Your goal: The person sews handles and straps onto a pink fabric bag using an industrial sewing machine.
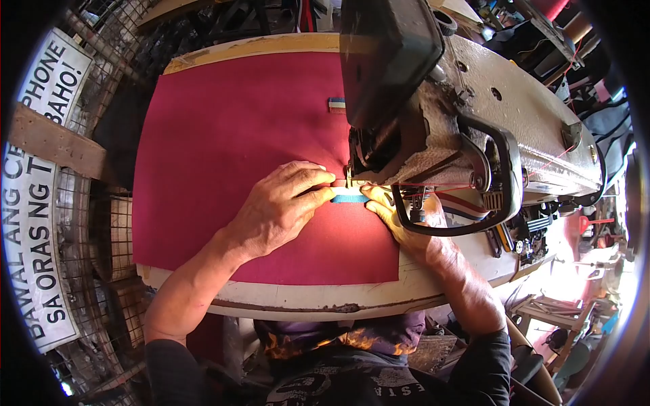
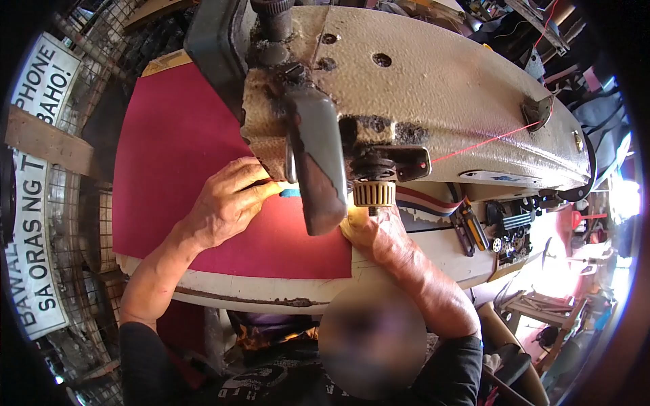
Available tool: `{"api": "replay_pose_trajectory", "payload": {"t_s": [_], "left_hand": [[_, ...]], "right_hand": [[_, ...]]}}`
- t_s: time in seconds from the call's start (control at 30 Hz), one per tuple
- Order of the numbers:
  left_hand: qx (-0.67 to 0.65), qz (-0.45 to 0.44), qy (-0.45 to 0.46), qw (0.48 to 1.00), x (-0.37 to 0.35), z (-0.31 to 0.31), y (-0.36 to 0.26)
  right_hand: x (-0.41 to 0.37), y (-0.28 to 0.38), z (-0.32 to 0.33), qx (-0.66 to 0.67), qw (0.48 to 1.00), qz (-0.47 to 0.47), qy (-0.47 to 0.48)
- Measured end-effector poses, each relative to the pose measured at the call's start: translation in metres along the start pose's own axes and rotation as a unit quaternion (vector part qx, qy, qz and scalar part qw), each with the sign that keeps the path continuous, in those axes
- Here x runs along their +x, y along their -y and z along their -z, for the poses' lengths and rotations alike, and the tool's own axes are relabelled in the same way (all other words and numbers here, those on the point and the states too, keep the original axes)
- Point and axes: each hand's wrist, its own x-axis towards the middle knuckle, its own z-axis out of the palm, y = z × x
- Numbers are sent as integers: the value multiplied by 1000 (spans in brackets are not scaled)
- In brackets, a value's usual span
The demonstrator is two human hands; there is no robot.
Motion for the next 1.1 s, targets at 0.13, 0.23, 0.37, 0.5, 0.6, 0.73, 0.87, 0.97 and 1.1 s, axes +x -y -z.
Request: {"api": "replay_pose_trajectory", "payload": {"t_s": [0.13, 0.23, 0.37, 0.5, 0.6, 0.73, 0.87, 0.97, 1.1], "left_hand": [[-6, -3, -2, 1000, 2, 1, 1], [-1, -2, 22, 1000, 2, 4, 0], [0, -2, 34, 999, 1, 5, 1], [9, -9, 28, 1000, 1, 4, 0], [14, -12, 28, 999, 2, 6, -1], [29, -29, 30, 999, 2, 4, -1], [65, -51, 27, 996, 3, 3, -4], [77, -63, 45, 994, 3, 7, -6], [55, -41, 26, 997, 3, 2, -8]], "right_hand": [[2, -1, 2, -30, 999, 22, 21], [-1, -3, -4, -4, 1000, 4, 3], [0, 0, 1, 6, 1000, -12, 3], [0, 2, 3, 10, 1000, -15, 8], [1, 2, 3, 13, 1000, -14, 10], [3, 2, 3, 20, 1000, -17, 13], [6, 2, 3, 29, 999, -21, 18], [10, 5, 6, 53, 998, -33, -2], [11, 2, 3, 60, 997, -16, -42]]}}
